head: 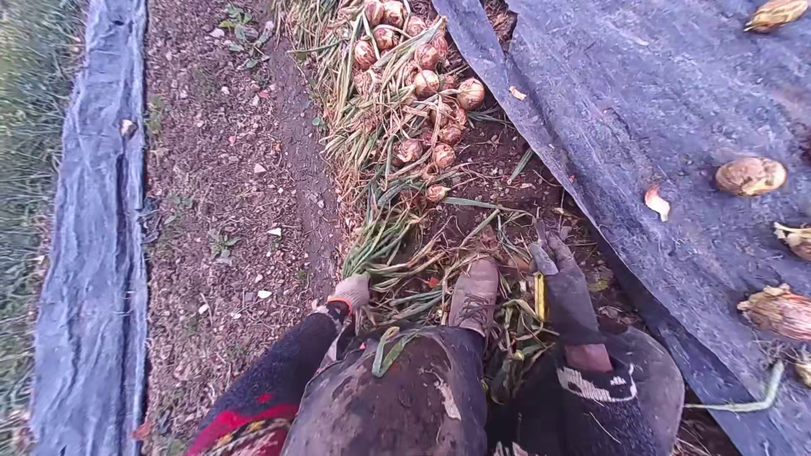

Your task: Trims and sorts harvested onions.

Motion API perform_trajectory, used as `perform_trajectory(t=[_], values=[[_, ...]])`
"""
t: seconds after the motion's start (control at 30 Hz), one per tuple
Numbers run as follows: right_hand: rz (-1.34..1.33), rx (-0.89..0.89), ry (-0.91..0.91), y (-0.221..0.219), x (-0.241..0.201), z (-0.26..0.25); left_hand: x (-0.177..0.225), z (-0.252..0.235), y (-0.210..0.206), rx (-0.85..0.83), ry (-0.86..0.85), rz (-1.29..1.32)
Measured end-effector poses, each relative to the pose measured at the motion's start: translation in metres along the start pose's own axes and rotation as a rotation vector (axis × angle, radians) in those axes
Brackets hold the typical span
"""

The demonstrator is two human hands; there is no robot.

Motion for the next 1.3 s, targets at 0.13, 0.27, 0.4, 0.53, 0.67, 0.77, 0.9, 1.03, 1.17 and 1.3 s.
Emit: perform_trajectory(t=[0.13,0.27,0.4,0.53,0.67,0.77,0.9,1.03,1.17,1.3], values=[[0.15,-0.052,-0.023,-0.009,0.006,0.0,0.007,0.03,0.063,-0.009,-0.035,-0.178],[-0.02,-0.063,0.012,-0.03,0.001,-0.005,0.12,0.065,0.193,0.517,-0.449,0.259],[0.026,-0.098,-0.001,-0.038,0.006,-0.008,0.199,0.024,0.222,0.502,-0.409,0.423],[0.12,-0.133,-0.035,-0.037,0.015,-0.014,0.214,0.003,0.231,0.573,-0.246,0.497],[0.202,-0.152,0.04,-0.045,0.009,-0.02,0.218,0.056,0.232,0.393,-0.573,0.858],[0.187,-0.166,0.124,-0.052,-0.003,-0.018,0.235,0.117,0.223,0.229,-0.798,0.889],[-0.063,-0.104,0.087,-0.053,0.004,-0.012,0.246,0.16,0.209,0.244,-0.897,0.64],[-0.127,-0.137,0.051,-0.056,0.01,0.001,0.242,0.178,0.203,0.358,-0.885,0.427],[-0.213,-0.179,0.023,-0.068,0.005,0.017,0.235,0.184,0.184,0.33,-0.851,0.353],[-0.265,-0.183,-0.103,-0.085,0.018,0.023,0.219,0.186,0.175,0.407,-0.767,0.335]])
Point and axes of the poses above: each hand's wrist, its own z-axis away from the middle knuckle, its own y-axis out of the back of the hand, x = y × z, the point moved 8 cm from there along -z, towards the middle knuckle, and after that the axes turned 11 degrees about y, right-handed, at the moved point
